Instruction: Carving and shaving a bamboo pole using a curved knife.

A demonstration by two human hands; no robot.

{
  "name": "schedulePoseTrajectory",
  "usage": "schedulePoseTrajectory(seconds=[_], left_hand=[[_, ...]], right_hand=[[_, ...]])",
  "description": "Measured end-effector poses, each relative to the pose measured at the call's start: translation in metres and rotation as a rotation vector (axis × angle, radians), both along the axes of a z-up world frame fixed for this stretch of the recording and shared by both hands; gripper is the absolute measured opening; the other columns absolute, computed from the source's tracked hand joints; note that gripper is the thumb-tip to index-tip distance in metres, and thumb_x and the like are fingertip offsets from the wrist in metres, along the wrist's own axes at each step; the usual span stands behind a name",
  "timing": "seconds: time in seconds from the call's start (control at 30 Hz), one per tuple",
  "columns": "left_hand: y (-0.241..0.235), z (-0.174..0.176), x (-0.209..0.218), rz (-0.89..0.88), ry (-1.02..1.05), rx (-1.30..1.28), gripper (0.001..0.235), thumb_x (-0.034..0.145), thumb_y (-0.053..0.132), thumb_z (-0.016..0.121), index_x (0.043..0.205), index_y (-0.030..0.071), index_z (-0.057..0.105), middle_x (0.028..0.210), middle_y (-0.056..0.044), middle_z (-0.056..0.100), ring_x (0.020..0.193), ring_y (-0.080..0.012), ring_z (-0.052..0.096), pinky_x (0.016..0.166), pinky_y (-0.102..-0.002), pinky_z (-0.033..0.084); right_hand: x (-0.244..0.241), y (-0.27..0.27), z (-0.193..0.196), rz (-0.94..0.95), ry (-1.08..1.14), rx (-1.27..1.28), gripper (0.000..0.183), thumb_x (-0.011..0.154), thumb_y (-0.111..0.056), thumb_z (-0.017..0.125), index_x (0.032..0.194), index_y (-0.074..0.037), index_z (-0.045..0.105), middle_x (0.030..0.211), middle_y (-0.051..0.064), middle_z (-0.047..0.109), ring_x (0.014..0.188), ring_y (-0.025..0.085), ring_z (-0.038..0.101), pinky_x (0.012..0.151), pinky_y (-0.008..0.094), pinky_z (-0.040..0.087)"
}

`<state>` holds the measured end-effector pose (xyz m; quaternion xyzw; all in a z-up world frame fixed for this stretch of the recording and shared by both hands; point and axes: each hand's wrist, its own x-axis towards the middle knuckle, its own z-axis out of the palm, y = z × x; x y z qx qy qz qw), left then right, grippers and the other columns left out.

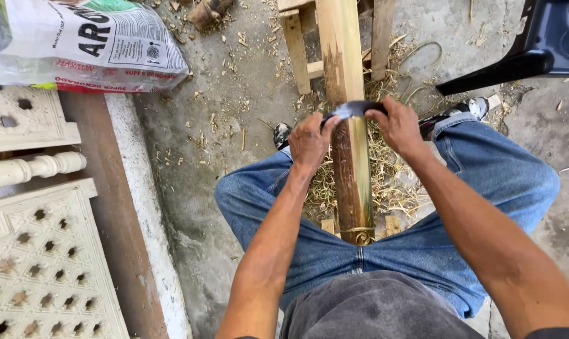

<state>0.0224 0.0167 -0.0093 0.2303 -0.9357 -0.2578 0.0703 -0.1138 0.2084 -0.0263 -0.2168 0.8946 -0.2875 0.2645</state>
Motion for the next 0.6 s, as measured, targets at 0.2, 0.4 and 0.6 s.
schedulePoseTrajectory(seconds=[0.2,0.4,0.6], left_hand=[[0.058,0.031,0.105,-0.133,0.011,0.011,0.055,0.101,0.056,0.056,0.071,0.011,0.05,0.065,-0.005,0.049,0.055,-0.0203,0.048,0.049,-0.041,0.04],[0.069,0.03,0.156,-0.36,-0.132,0.335,0.051,0.094,0.059,0.058,0.072,0.013,0.054,0.063,0.002,0.049,0.054,-0.0123,0.046,0.048,-0.037,0.041],[0.005,-0.011,0.03,-0.069,-0.01,0.19,0.042,0.103,0.049,0.053,0.081,0.013,0.058,0.066,-0.001,0.054,0.051,-0.015,0.047,0.044,-0.036,0.039]], right_hand=[[0.123,0.085,-0.007,0.026,-0.228,0.07,0.04,0.109,-0.041,0.047,0.101,-0.003,0.06,0.065,0.018,0.061,0.048,0.03,0.054,0.045,0.051,0.047],[0.159,0.136,-0.043,0.519,-0.728,0.404,0.055,0.098,-0.059,0.054,0.088,-0.011,0.077,0.065,0.005,0.063,0.054,0.014,0.06,0.055,0.037,0.055],[0.004,0.012,0.006,0.154,-0.186,0.125,0.05,0.101,-0.055,0.048,0.1,-0.008,0.065,0.065,0.009,0.062,0.05,0.019,0.052,0.043,0.036,0.042]])
